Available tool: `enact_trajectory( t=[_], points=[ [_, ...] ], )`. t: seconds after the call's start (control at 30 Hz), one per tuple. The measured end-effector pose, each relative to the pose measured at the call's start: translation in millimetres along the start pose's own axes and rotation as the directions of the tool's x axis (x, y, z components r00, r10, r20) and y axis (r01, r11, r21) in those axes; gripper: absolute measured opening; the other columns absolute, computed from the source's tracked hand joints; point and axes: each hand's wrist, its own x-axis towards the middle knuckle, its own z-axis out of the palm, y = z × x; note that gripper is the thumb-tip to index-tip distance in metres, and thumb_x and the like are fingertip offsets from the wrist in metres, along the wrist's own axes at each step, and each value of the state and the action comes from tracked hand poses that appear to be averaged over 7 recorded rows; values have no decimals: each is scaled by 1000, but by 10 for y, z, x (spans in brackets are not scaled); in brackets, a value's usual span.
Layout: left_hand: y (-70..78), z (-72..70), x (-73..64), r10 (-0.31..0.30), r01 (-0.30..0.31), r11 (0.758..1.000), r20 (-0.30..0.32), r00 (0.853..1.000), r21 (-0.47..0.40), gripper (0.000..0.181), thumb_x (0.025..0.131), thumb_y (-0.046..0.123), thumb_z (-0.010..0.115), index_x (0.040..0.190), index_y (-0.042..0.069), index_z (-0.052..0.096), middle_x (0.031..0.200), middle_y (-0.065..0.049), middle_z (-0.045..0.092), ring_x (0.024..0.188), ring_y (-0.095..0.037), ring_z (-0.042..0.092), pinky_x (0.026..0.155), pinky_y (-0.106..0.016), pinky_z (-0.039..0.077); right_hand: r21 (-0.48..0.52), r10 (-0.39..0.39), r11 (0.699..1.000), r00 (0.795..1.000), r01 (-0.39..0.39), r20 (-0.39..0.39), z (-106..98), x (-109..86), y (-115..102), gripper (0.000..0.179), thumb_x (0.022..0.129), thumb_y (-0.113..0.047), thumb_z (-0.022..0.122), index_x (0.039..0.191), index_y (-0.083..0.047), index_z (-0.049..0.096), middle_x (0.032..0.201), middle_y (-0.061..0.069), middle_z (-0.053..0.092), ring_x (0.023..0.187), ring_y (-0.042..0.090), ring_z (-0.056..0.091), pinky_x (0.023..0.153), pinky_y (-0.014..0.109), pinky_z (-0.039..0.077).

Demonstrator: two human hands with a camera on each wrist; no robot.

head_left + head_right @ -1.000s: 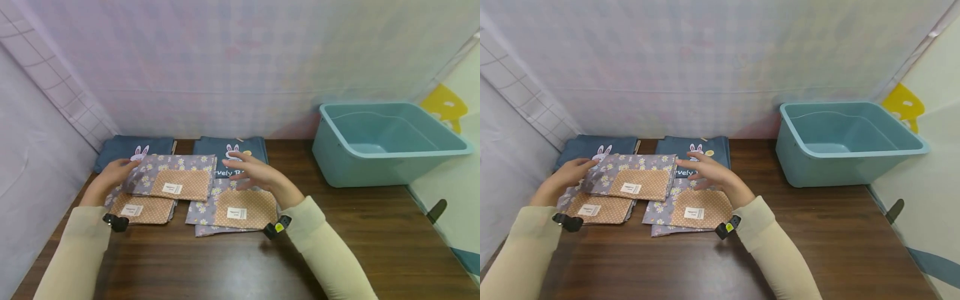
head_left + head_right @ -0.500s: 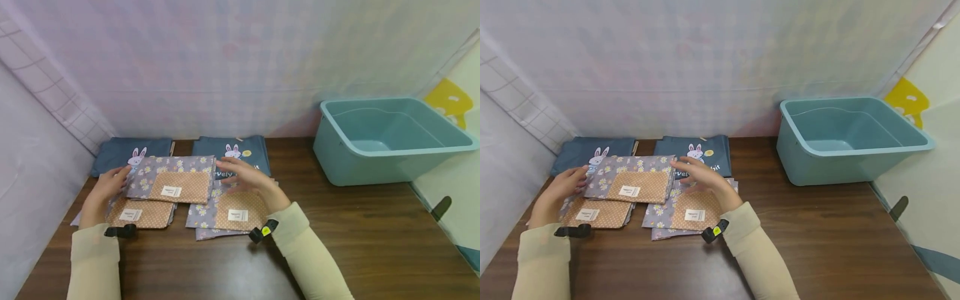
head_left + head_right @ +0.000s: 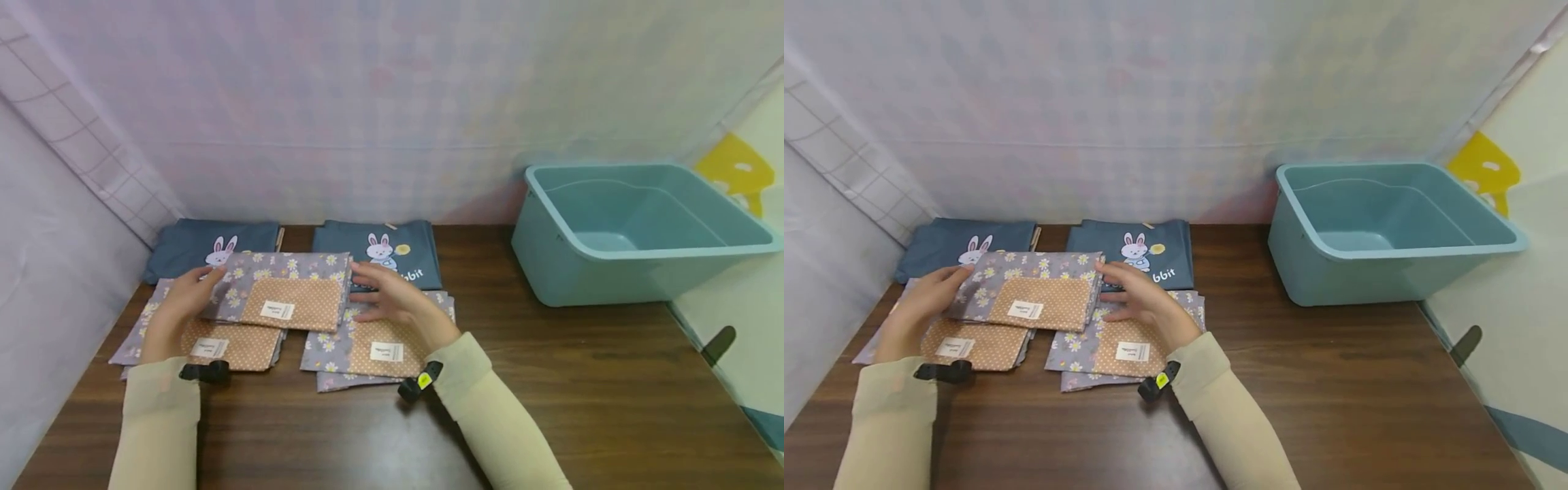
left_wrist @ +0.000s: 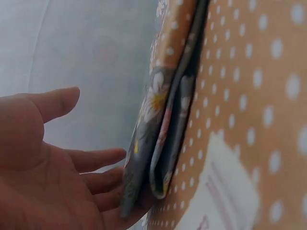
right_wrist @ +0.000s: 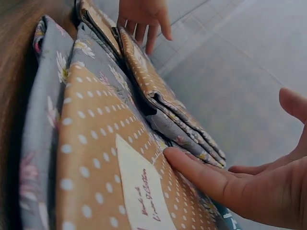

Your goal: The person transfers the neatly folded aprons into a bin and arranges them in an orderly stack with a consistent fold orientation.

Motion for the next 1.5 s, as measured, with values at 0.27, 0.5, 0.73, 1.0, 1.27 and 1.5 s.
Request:
enact_trajectory(
  t=[0.27,0.5,0.73,1.0,1.27,1.5],
  points=[
    [22,-9,22,7,-5,999,41,999,-51,82,107,52,26,151,-17,25,155,-40,27,140,-50,35,116,-59,35,111,11,994,999,-5,-53,81,55,63,76,100,-43,57,161,-15,21,167,13,25,149,43,33,112,60,44],
    [39,6,70,-10,11,998,27,1000,-55,72,106,44,35,141,-17,44,130,-31,45,109,-35,47,79,-30,43,212,19,977,992,8,-126,182,83,128,65,101,-34,59,155,-9,35,163,17,31,148,42,34,115,57,42],
    [87,16,72,11,-10,999,27,1000,-39,66,107,38,33,142,-18,37,137,-37,42,117,-41,46,97,-49,46,132,-7,991,989,27,-150,231,116,156,51,102,-22,59,146,1,47,148,19,49,130,34,55,109,52,49],
    [104,-3,79,-2,5,995,31,1000,-98,63,108,30,37,149,-17,29,131,-32,47,102,-29,55,78,-33,50,-32,-88,996,978,83,-189,292,116,216,51,100,-12,61,147,-1,45,114,8,62,97,16,62,80,32,63],
    [108,-54,27,43,-37,991,42,998,-126,65,108,25,40,152,-18,21,135,-35,50,103,-26,62,88,-38,57,-50,-184,983,926,177,-331,353,141,283,44,96,1,63,138,-1,50,105,10,64,78,11,61,54,21,55],
    [45,-111,-31,99,-81,972,74,992,-221,65,106,31,50,148,-17,33,93,-1,62,69,0,61,63,-25,59,-58,-217,976,909,210,-356,283,82,223,46,94,6,62,139,4,52,109,13,66,74,9,62,53,20,56]
  ],
)
